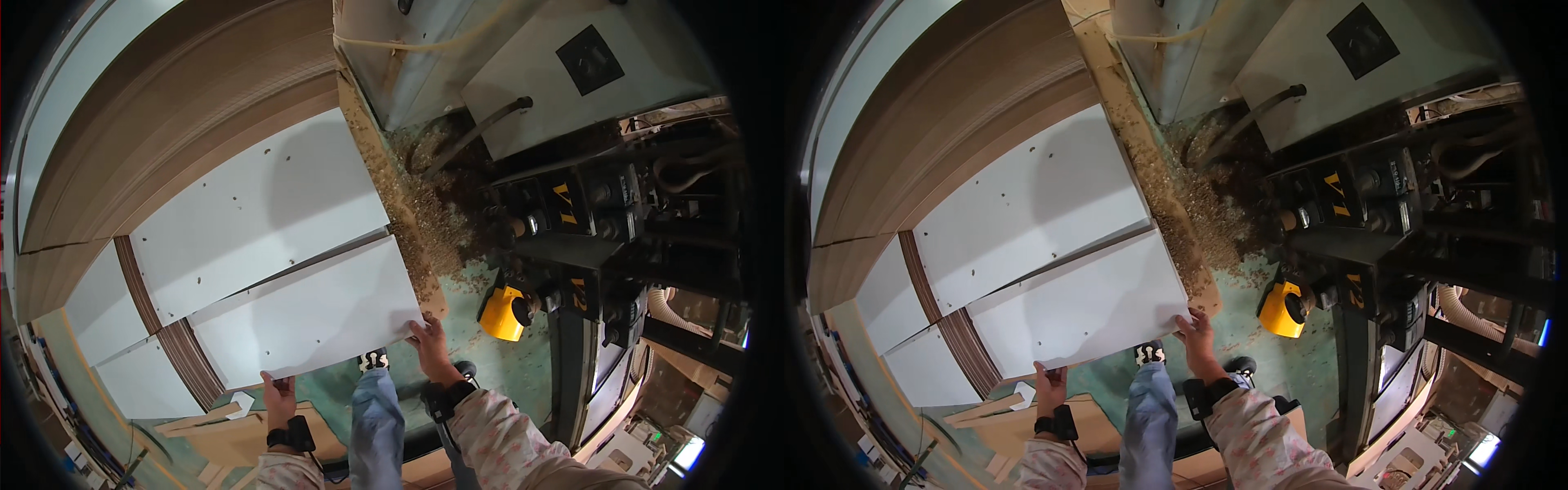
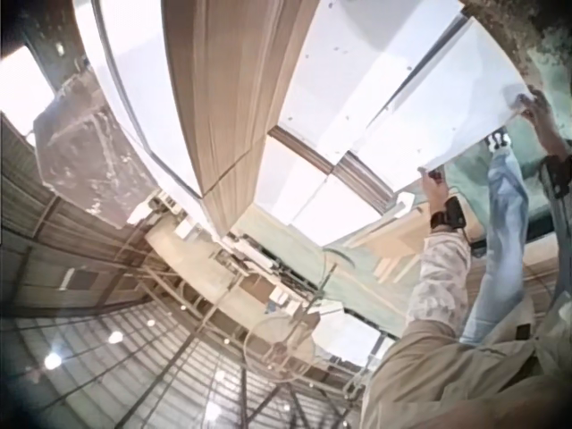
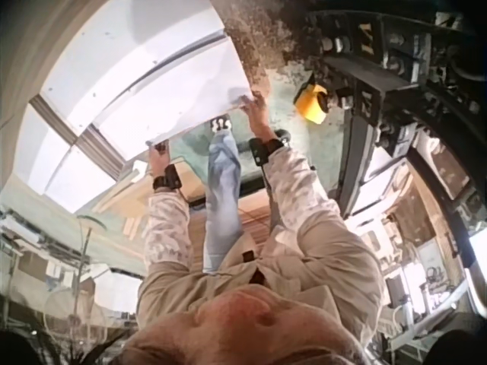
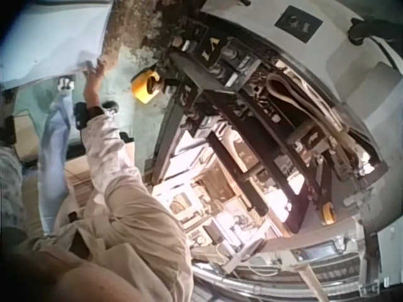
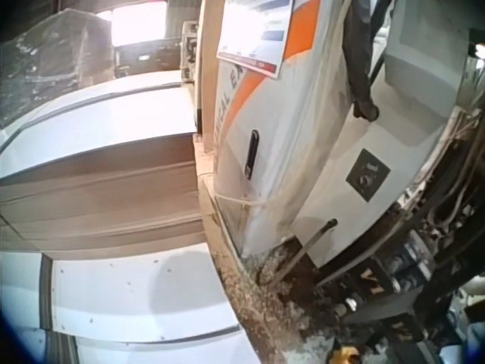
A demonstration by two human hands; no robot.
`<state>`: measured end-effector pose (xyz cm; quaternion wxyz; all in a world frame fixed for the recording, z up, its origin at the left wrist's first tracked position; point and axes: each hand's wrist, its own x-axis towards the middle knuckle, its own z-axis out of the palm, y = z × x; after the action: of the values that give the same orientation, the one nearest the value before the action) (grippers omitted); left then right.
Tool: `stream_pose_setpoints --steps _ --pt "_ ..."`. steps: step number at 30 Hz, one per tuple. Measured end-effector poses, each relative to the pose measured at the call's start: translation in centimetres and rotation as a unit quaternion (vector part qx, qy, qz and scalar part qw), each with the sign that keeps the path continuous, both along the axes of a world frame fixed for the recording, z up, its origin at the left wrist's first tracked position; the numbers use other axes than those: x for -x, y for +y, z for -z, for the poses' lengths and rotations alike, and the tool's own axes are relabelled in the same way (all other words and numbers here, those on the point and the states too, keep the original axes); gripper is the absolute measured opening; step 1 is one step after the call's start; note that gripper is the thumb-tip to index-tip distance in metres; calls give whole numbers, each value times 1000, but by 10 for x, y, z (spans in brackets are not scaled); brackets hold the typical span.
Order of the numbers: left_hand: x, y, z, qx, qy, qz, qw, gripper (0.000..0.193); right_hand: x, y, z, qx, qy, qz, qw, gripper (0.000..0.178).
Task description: The person repeatedly picks up white rectangular wood panels from a stack and feeds them into a large industrial edge banding machine. The panels are processed by the machine and then placed onto a separate output stack. The task involves continuous handling of the panels and monitoring the machine's operation.
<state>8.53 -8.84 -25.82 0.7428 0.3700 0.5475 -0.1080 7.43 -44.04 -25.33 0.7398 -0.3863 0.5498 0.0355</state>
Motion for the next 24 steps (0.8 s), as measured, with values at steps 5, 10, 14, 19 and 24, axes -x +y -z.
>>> stream_pose_setpoints --steps 5,10,14,19,24 --pt "13 -24 -17 12 -33 -20 999 33 1 -8 -8 -220 -65 40 973 43" --pt "42 -52 -61 42 -54 -48 997 33 -32 -2 -57 -219 -99 -47 970 34" --pt "35 -62 -108 9 18 -81 997 30 -33 6 -114 -103 -94 -25 990 28" --pt "62 -54 -173 118 -13 -52 992 30 -4 13 -239 17 -16 -12 1000 20" --pt "97 -101 -304 187 47 -56 980 27 21 -20 -394 63 -2 -27 998 28"
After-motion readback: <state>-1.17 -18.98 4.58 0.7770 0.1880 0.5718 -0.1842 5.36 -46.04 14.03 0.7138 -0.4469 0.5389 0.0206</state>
